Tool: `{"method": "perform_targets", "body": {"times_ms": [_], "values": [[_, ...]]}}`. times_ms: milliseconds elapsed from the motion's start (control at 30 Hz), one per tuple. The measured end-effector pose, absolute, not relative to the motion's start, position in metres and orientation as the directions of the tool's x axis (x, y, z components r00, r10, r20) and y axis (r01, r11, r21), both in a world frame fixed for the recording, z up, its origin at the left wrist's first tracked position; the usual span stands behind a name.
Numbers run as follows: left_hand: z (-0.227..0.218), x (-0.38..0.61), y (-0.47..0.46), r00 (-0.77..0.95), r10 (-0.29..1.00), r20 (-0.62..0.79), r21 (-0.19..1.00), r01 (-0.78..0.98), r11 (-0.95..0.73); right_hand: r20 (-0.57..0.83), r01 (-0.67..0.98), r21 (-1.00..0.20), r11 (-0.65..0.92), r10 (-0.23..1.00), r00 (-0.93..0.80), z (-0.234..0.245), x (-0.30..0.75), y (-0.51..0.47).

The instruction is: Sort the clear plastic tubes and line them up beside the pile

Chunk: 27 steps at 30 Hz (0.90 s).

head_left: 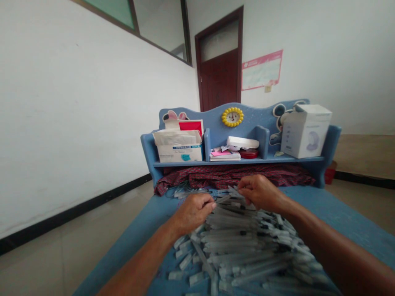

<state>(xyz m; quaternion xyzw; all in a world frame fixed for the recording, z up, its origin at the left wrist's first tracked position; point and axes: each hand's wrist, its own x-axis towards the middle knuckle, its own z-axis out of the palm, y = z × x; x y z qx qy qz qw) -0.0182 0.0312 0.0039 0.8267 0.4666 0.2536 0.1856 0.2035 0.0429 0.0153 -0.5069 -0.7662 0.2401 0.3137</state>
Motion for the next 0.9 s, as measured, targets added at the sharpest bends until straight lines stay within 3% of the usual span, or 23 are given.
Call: {"method": "perform_targets", "body": {"times_ms": [200,400,600,767,900], "values": [[0.012,-0.042,0.044,0.347,0.912,0.218,0.646,0.65,-0.401,0.263,0.646,-0.697,0.311,0.949,-0.173,0.03,0.224,0.047],[0.011,-0.082,0.067,0.235,0.958,0.164,0.798,0.539,-0.269,0.303,0.823,-0.486,0.295,0.94,-0.158,0.031,0.222,0.047],[0.0,-0.065,0.064,0.165,0.972,0.17,0.963,0.184,-0.199,0.258,0.873,-0.377,0.309,0.94,-0.222,0.021,0.21,0.048],[0.001,-0.032,0.047,0.187,0.966,0.179,0.981,-0.101,-0.163,0.32,0.911,-0.287,0.297,0.926,-0.201,0.023,0.199,0.034],[0.007,-0.009,0.027,0.205,0.959,0.193,0.925,-0.364,-0.108,0.339,0.773,-0.386,0.503,0.857,-0.389,0.02,0.179,0.015]]}}
